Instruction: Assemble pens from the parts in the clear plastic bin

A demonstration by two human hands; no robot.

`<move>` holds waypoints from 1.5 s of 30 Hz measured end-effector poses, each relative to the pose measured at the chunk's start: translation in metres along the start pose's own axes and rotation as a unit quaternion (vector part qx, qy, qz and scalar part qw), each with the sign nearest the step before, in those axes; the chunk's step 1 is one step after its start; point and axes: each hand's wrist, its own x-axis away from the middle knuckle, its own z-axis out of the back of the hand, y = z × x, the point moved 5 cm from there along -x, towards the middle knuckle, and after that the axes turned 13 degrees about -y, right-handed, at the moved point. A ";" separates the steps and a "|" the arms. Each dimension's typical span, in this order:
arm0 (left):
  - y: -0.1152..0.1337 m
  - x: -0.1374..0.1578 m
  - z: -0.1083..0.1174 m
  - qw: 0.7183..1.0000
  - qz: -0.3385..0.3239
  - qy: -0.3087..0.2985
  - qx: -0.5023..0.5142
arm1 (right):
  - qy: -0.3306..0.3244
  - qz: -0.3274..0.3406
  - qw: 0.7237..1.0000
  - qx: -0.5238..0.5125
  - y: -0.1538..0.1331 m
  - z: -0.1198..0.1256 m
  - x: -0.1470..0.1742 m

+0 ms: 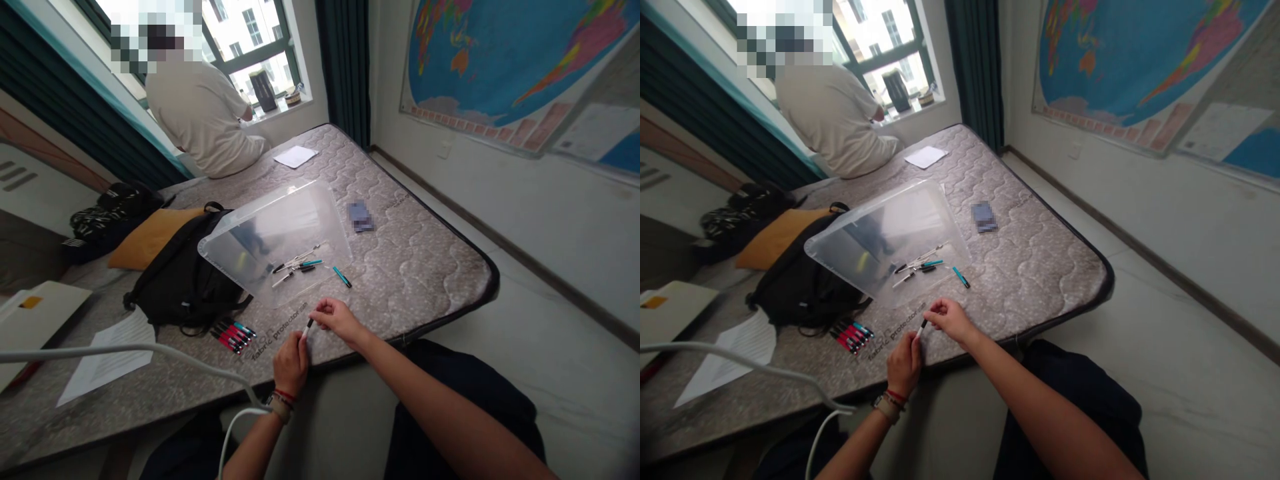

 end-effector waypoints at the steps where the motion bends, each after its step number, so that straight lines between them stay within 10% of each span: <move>1: 0.000 0.000 0.000 1.000 -0.001 0.001 0.001 | 0.002 0.002 1.000 -0.001 0.000 0.000 0.000; 13: 0.001 0.000 0.002 1.000 -0.001 0.001 0.012 | 0.005 -0.022 0.999 -0.046 0.009 0.001 -0.001; 23: -0.006 0.000 -0.004 0.999 0.042 -0.011 0.024 | -0.043 0.033 0.990 0.127 -0.002 0.000 -0.003; 45: -0.003 0.001 -0.003 0.999 0.036 -0.014 0.012 | -0.050 -0.017 0.993 -0.101 0.012 -0.005 -0.008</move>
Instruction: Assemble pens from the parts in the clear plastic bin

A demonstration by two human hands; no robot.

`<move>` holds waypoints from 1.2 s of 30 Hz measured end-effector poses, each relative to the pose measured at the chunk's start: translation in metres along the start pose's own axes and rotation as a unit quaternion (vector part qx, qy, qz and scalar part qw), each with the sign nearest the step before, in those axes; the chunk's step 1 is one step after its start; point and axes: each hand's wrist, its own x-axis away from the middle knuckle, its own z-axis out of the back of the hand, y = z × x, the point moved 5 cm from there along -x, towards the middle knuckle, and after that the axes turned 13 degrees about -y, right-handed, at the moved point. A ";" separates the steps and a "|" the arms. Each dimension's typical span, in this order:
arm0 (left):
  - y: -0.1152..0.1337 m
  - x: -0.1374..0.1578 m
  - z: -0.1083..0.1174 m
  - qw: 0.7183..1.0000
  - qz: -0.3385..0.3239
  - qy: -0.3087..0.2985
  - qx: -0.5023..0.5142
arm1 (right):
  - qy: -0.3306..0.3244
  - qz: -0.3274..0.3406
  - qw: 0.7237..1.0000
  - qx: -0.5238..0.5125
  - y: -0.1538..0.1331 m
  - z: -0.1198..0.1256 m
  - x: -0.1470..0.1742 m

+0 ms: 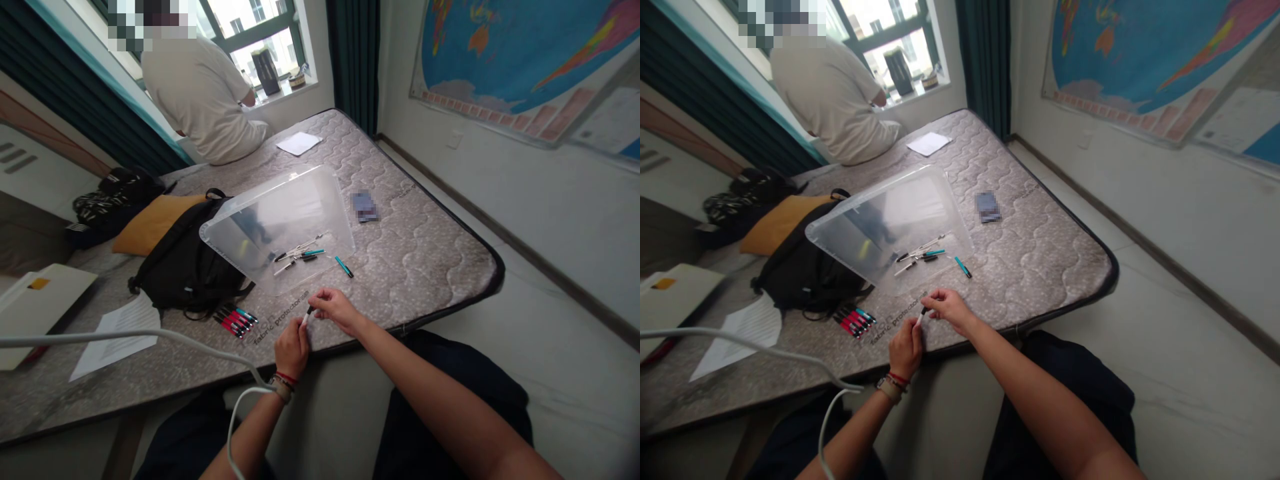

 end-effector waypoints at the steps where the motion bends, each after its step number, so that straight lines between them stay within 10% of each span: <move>1: 0.000 0.000 0.000 1.000 0.001 0.002 -0.002 | -0.001 0.002 1.000 0.004 0.000 0.000 0.000; 36: 0.008 0.000 0.003 0.998 -0.048 0.050 -0.001 | 0.041 0.058 0.997 0.031 0.002 0.000 0.001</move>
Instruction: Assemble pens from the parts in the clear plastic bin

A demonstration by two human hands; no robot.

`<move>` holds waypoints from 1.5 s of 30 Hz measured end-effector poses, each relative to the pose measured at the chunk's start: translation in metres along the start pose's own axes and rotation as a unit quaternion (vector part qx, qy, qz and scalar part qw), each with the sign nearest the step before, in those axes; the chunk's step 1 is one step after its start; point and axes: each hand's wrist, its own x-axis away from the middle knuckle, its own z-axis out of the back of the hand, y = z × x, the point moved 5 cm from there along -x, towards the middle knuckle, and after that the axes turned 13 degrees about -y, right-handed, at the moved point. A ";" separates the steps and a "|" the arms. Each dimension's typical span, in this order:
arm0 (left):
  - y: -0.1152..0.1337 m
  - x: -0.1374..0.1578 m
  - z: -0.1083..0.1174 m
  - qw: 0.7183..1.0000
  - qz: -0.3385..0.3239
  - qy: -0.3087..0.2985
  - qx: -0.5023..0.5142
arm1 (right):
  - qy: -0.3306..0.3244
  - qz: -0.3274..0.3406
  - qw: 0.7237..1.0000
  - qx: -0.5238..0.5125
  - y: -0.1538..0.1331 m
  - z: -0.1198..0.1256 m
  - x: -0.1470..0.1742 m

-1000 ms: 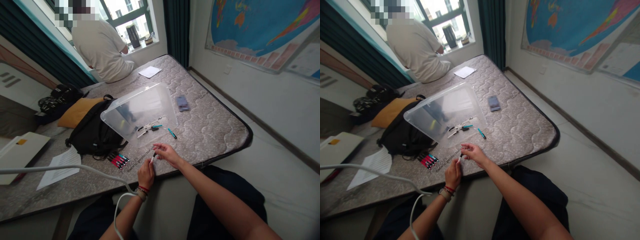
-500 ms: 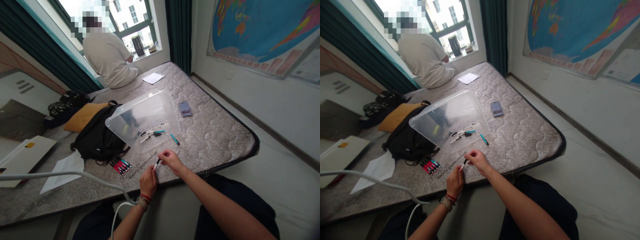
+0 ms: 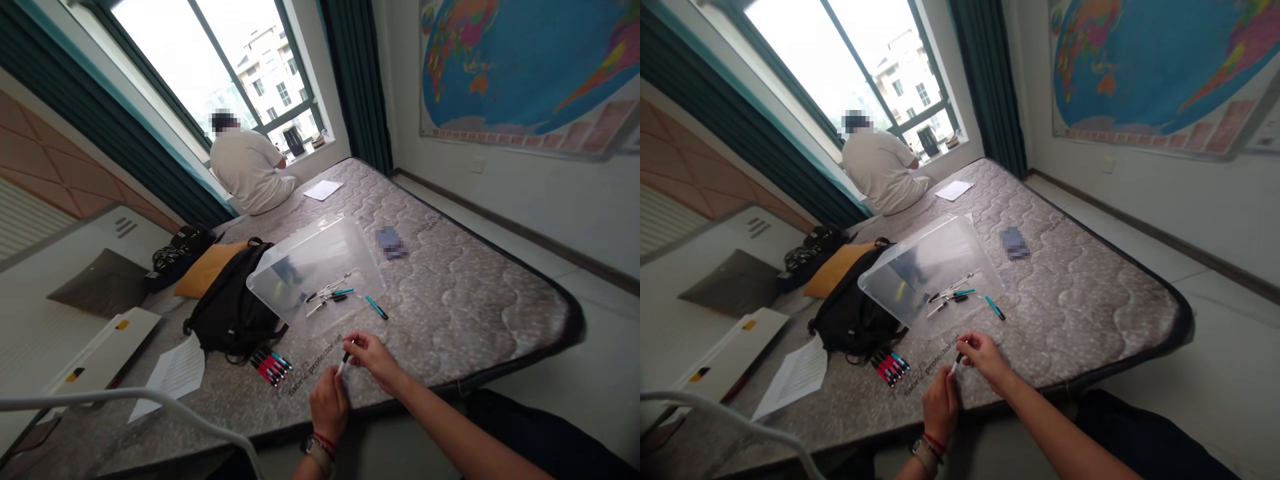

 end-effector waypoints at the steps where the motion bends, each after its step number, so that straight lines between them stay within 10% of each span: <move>1: 0.000 0.000 0.000 1.000 0.002 0.001 0.001 | -0.005 0.002 1.000 -0.002 0.000 -0.001 0.000; 45: -0.003 0.001 -0.003 0.998 0.056 0.021 -0.026 | -0.075 -0.023 0.994 -0.074 -0.008 -0.007 0.009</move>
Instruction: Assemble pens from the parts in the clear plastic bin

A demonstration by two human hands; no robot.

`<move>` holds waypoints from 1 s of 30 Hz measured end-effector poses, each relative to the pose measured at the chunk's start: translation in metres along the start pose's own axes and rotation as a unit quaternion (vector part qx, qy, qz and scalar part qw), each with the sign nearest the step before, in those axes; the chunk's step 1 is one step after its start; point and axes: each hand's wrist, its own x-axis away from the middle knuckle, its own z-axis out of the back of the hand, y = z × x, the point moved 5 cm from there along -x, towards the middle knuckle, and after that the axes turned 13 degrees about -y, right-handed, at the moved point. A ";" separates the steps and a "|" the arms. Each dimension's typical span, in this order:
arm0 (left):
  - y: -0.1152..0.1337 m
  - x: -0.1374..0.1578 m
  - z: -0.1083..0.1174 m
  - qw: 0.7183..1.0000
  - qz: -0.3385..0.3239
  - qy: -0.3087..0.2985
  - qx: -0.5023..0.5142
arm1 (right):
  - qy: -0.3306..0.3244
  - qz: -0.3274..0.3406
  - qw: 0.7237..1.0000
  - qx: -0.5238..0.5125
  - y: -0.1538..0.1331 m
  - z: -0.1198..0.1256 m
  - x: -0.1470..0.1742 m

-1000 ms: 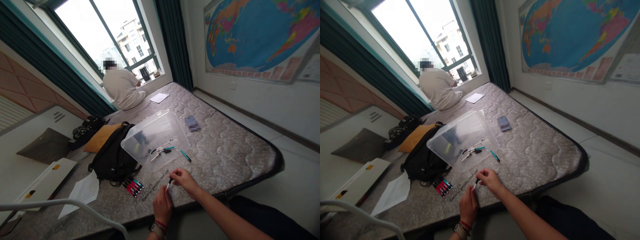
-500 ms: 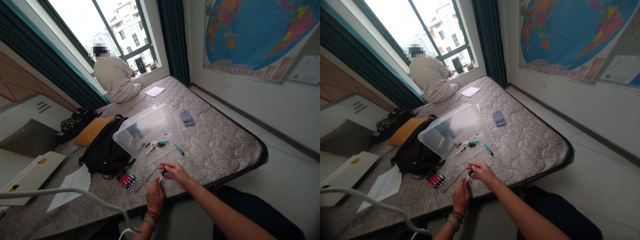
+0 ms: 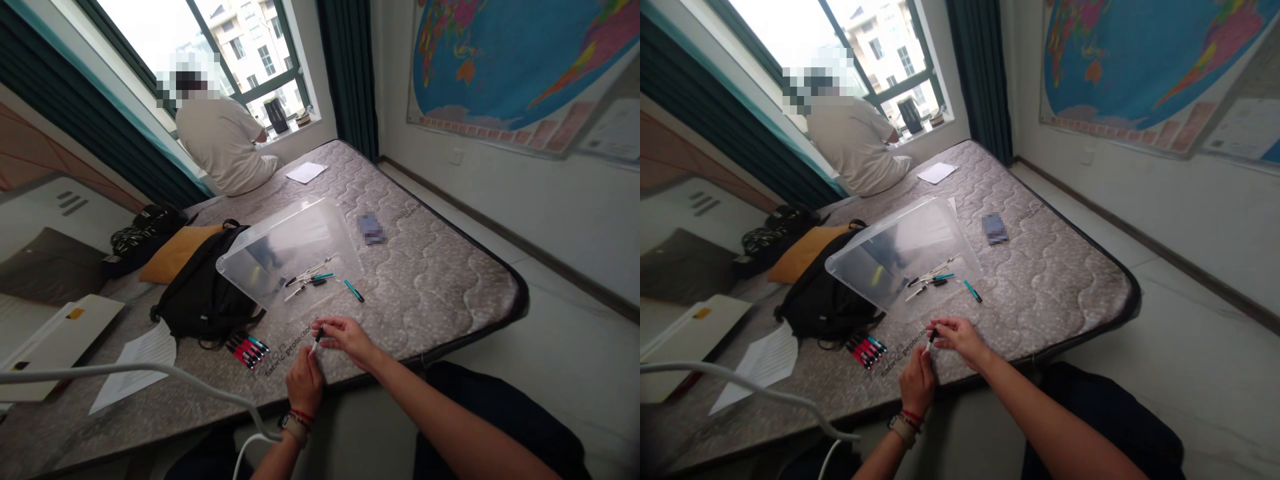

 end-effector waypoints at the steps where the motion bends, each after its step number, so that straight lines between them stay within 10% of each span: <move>1: 0.000 0.000 0.000 1.000 0.000 0.001 -0.002 | 0.021 0.002 1.000 0.001 0.000 0.003 0.001; 23: 0.000 0.001 -0.001 1.000 0.005 -0.011 -0.015 | 0.047 0.013 0.985 0.168 -0.009 0.007 -0.009; 30: 0.003 0.000 0.001 1.000 -0.022 -0.019 -0.005 | -0.006 0.018 0.881 0.473 -0.037 0.008 -0.001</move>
